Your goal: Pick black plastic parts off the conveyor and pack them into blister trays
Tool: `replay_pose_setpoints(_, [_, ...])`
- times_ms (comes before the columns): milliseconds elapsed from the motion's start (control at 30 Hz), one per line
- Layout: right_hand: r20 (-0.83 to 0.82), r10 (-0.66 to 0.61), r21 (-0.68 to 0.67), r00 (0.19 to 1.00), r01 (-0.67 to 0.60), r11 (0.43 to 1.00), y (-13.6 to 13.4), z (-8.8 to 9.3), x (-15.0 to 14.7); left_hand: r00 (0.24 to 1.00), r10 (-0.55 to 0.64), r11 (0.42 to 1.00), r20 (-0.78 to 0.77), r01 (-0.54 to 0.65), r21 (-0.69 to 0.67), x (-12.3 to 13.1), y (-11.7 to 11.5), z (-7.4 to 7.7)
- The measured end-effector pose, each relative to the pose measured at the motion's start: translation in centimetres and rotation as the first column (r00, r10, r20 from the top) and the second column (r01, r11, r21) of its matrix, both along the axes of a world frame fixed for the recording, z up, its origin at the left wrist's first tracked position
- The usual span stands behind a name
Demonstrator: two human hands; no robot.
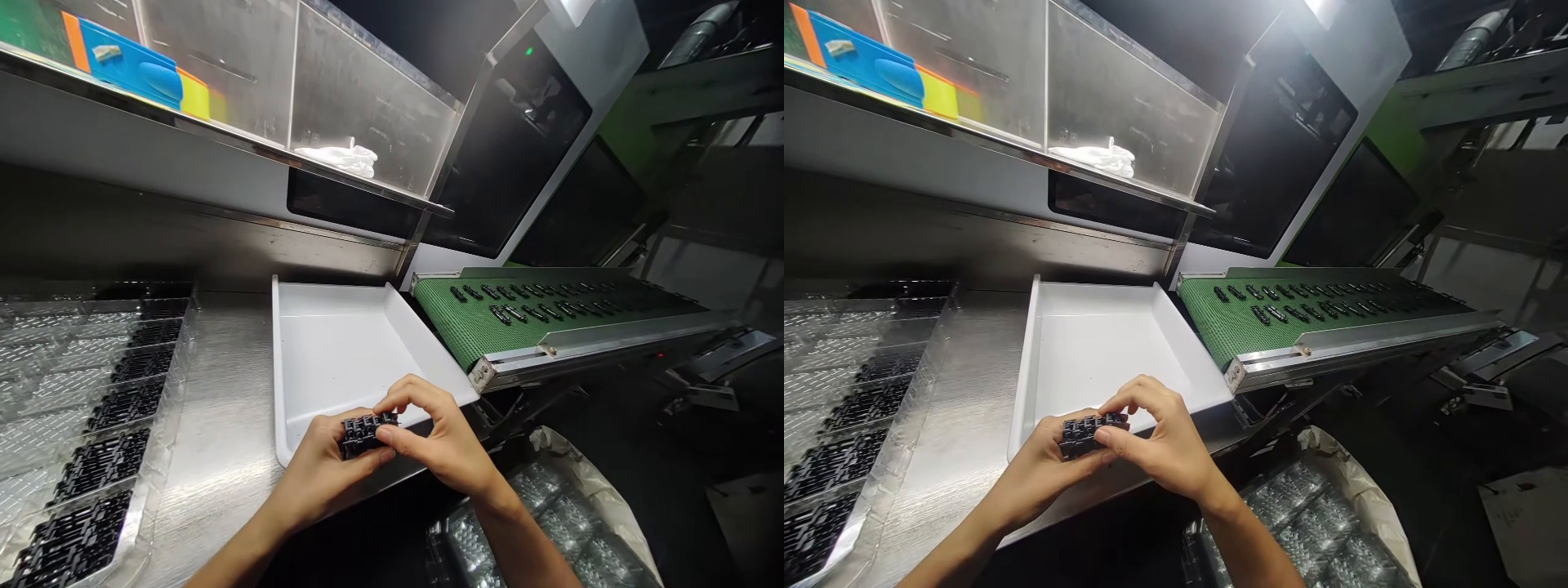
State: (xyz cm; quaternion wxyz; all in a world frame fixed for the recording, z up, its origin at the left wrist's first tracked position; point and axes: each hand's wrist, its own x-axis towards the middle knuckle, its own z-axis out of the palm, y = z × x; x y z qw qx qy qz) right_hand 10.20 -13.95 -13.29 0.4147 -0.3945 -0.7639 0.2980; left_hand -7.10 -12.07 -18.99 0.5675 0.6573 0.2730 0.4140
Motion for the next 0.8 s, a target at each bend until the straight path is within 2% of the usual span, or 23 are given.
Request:
replay_pose_setpoints(200, [0.128, -0.006, 0.078, 0.992, -0.004, 0.997, 0.1, 0.0, -1.0, 1.000, -0.006, 1.000, -0.012, 0.006, 0.016, 0.1, 0.0, 0.1])
replay_pose_setpoints(267, [0.184, 0.024, 0.124, 0.983, -0.047, 0.991, 0.1, -0.2, -1.4, 0.999, 0.011, 0.999, -0.031, -0.010, 0.033, 0.2, 0.1, 0.1])
replay_pose_setpoints(367, [0.343, 0.109, 0.183, 0.933, -0.180, 0.966, 1.6, 0.3, -1.0, 0.995, 0.072, 0.997, -0.072, -0.069, 0.041, 0.3, 0.4, 0.0])
replay_pose_setpoints(400, [0.406, 0.063, 0.187, 0.911, -0.151, 0.971, 2.7, 0.7, -0.5, 0.993, 0.096, 0.995, -0.069, -0.094, 0.026, 0.3, 0.5, -0.1])
replay_pose_setpoints(433, [0.464, -0.048, 0.193, 0.884, -0.048, 0.980, 4.2, 1.3, 0.4, 0.991, 0.120, 0.993, -0.061, -0.120, 0.002, 0.2, 0.7, -0.2])
replay_pose_setpoints(467, [0.510, -0.202, 0.208, 0.836, 0.109, 0.972, 5.9, 2.1, 1.6, 0.989, 0.142, 0.989, -0.047, -0.143, -0.031, 0.2, 0.8, -0.4])
replay_pose_setpoints(500, [0.549, -0.410, 0.242, 0.728, 0.331, 0.912, 7.8, 2.9, 3.1, 0.987, 0.158, 0.985, -0.031, -0.160, -0.070, 0.1, 0.9, -0.5])
replay_pose_setpoints(533, [0.548, -0.565, 0.284, 0.617, 0.498, 0.819, 9.8, 3.8, 4.8, 0.986, 0.165, 0.980, -0.016, -0.166, -0.112, 0.0, 1.0, -0.6])
replay_pose_setpoints(567, [0.540, -0.649, 0.311, 0.537, 0.589, 0.746, 11.7, 4.7, 6.6, 0.985, 0.173, 0.973, -0.001, -0.171, -0.154, -0.1, 0.9, -0.6])
replay_pose_setpoints(600, [0.541, -0.706, 0.323, 0.457, 0.662, 0.676, 13.4, 5.4, 8.2, 0.983, 0.182, 0.964, 0.018, -0.174, -0.200, -0.2, 0.8, -0.6])
replay_pose_setpoints(667, [0.557, -0.750, 0.317, 0.357, 0.743, 0.589, 16.2, 6.4, 10.9, 0.975, 0.208, 0.939, 0.081, -0.176, -0.294, -0.4, 0.5, -0.5])
replay_pose_setpoints(733, [0.576, -0.757, 0.304, 0.310, 0.778, 0.550, 17.9, 6.9, 12.3, 0.952, 0.257, 0.901, 0.166, -0.174, -0.396, -0.5, 0.2, -0.5])
replay_pose_setpoints(800, [0.573, -0.758, 0.300, 0.310, 0.782, 0.546, 18.7, 7.0, 12.6, 0.920, 0.306, 0.860, 0.246, -0.157, -0.485, -0.5, 0.1, -0.5])
